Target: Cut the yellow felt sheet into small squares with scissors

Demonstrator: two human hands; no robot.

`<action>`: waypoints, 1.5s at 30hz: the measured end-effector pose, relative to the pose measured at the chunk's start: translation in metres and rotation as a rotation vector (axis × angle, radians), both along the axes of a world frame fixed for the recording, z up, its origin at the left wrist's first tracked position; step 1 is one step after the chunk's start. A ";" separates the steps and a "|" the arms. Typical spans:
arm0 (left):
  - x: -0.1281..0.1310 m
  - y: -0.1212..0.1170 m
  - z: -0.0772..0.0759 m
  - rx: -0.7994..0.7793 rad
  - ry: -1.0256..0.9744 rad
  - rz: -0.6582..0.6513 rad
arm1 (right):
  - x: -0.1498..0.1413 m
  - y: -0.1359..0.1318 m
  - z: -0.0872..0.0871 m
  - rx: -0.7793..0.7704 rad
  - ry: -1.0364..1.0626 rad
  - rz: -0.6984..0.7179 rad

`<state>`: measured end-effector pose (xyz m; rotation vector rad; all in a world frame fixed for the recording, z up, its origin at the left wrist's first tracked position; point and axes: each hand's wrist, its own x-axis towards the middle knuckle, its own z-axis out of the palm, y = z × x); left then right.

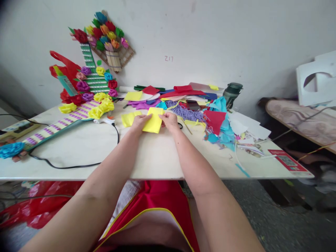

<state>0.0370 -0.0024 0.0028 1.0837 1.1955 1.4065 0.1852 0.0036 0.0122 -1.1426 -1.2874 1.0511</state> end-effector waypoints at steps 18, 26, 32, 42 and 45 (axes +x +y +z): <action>0.001 0.000 -0.001 0.071 -0.048 -0.080 | 0.000 0.003 -0.004 0.043 0.013 -0.037; 0.004 0.003 -0.003 0.113 -0.169 -0.086 | 0.000 0.004 -0.005 0.083 0.028 -0.052; 0.005 0.000 -0.001 0.150 -0.230 -0.129 | -0.002 -0.001 -0.006 -0.032 0.120 0.078; 0.010 -0.005 0.002 0.155 -0.303 -0.123 | -0.001 0.005 -0.015 -0.034 -0.038 0.168; 0.010 -0.006 0.002 0.171 -0.306 -0.116 | -0.001 0.006 -0.016 0.002 -0.109 0.125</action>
